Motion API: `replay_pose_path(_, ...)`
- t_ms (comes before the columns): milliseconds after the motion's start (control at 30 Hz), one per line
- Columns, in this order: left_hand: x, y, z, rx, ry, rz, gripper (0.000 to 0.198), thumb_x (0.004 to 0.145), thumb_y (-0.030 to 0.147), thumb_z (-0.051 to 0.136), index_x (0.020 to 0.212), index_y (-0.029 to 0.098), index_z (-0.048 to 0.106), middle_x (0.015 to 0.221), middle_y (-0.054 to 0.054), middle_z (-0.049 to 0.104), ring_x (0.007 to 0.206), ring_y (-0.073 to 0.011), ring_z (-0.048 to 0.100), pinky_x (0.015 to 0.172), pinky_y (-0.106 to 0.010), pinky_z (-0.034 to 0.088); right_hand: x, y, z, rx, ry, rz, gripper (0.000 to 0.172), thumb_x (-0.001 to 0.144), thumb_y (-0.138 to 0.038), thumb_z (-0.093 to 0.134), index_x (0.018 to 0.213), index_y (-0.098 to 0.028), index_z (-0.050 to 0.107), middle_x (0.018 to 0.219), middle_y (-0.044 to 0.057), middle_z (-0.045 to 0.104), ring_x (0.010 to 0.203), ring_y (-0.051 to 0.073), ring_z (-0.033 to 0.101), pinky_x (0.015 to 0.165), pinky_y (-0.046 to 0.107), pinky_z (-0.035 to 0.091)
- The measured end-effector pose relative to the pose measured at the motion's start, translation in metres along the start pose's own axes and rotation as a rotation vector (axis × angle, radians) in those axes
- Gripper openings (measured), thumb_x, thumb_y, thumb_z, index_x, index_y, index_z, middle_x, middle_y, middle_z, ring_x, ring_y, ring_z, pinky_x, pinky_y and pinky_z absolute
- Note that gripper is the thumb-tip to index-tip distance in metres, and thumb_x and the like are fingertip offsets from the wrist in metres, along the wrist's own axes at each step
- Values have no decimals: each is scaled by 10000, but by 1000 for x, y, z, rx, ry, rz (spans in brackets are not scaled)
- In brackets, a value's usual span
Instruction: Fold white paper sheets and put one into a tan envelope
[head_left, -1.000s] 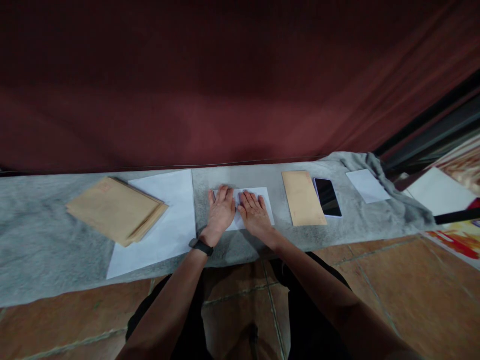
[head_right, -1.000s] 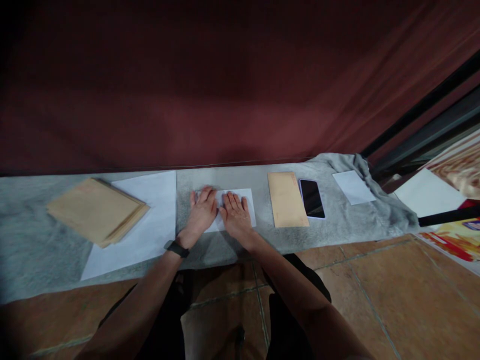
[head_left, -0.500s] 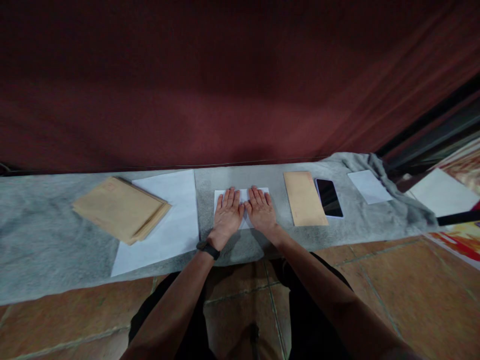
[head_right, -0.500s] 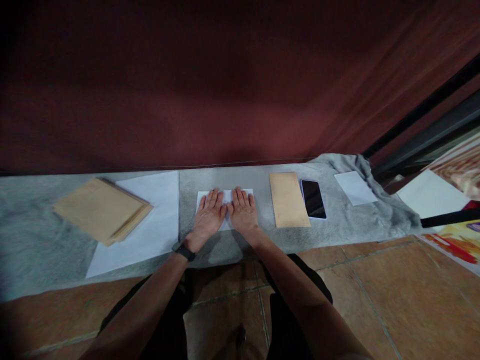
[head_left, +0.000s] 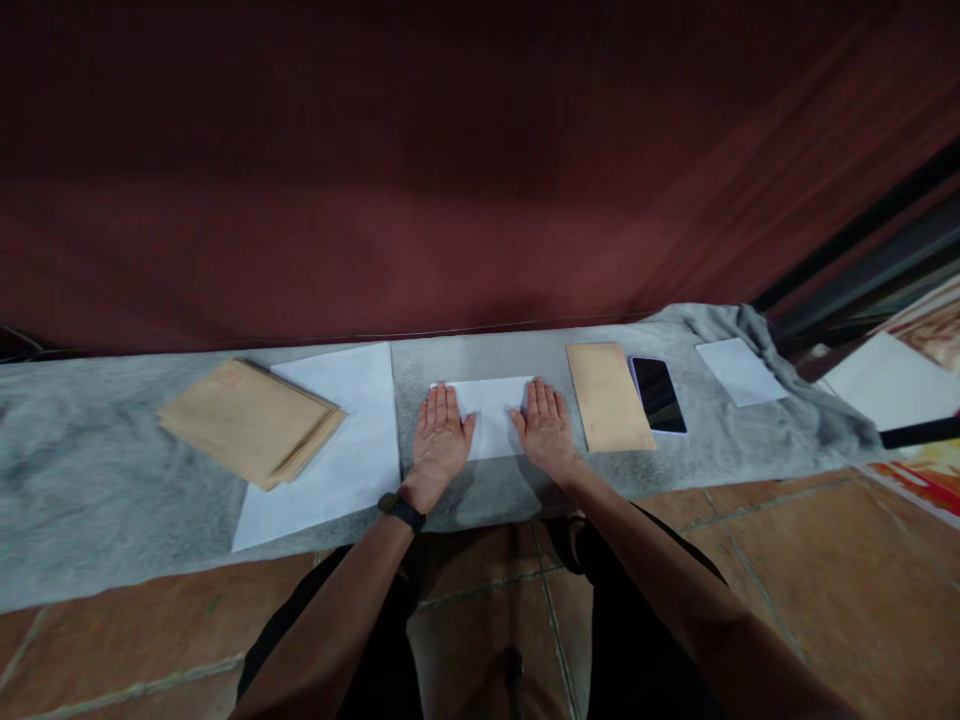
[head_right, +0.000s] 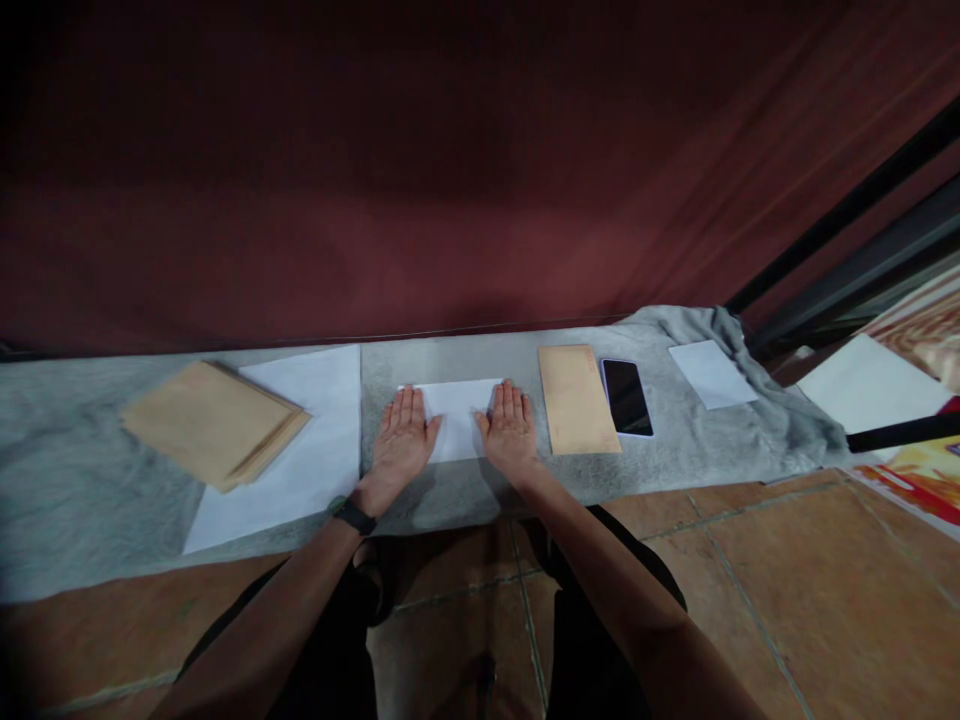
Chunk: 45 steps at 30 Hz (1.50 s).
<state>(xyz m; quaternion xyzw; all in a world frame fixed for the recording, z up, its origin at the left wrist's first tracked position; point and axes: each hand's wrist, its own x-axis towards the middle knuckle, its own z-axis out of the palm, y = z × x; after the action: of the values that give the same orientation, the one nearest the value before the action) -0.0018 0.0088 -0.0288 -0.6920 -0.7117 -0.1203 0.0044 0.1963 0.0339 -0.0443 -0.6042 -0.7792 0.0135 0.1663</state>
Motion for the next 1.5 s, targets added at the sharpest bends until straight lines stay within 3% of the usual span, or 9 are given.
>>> replay_pose_path(233,-10,1,-11,-23,72,-87,648,1029,341,359,1568,-18,358,1625,-272,370,1554,-358,305,1271,-579,255,-11,7,-11,40,23,56,642,1077,-345,287,1574,58,333,1661,279,287,1564,373,274,1246,599,255)
replay_pose_path(367,-27,24,-13,-55,33,73,632,1037,303,348,1598,16,303,1692,-218,262,1597,-303,184,1301,-514,217,-24,-11,-20,147,-38,-88,650,1095,-404,249,1612,-12,295,1697,213,250,1596,299,208,1276,522,259)
replay_pose_path(533,-53,43,-3,-29,-93,242,630,995,156,322,1611,31,273,1694,-193,278,1593,-291,189,1292,-510,244,-49,-34,-19,203,-149,-215,655,1105,-456,199,1616,-65,319,1686,171,315,1582,245,266,1297,470,241)
replay_pose_path(733,-60,39,-2,8,-88,202,622,1035,273,364,1600,24,298,1688,-213,271,1590,-294,201,1291,-492,244,-64,-22,-14,116,-91,-202,715,1083,-525,310,1590,-22,354,1667,219,331,1573,299,283,1286,496,254)
replay_pose_path(933,-63,34,-8,10,-67,124,749,1028,513,435,1595,37,320,1682,-235,272,1583,-334,227,1276,-521,259,-66,2,-11,39,0,-143,744,1075,-543,341,1579,4,361,1645,258,355,1545,343,332,1261,525,280)
replay_pose_path(1067,-65,26,-9,-4,-62,81,815,1017,578,424,1592,10,312,1679,-257,258,1589,-339,205,1276,-522,254,-69,13,-10,25,27,-113,754,1078,-537,326,1576,29,349,1641,286,343,1545,367,322,1242,559,296)
replay_pose_path(1300,-58,13,-13,5,-11,-18,726,1040,456,366,1561,-49,340,1647,-285,311,1576,-349,248,1280,-552,236,-58,17,-22,33,39,-6,814,1073,-583,251,1513,76,437,1627,326,336,1549,410,296,1242,592,272)
replay_pose_path(1500,-46,35,-12,-46,-27,138,636,1051,353,325,1586,9,327,1676,-213,314,1588,-293,226,1296,-497,233,-31,-4,-32,247,-129,-41,749,1081,-559,90,1616,-102,344,1682,166,328,1591,275,236,1280,542,249)
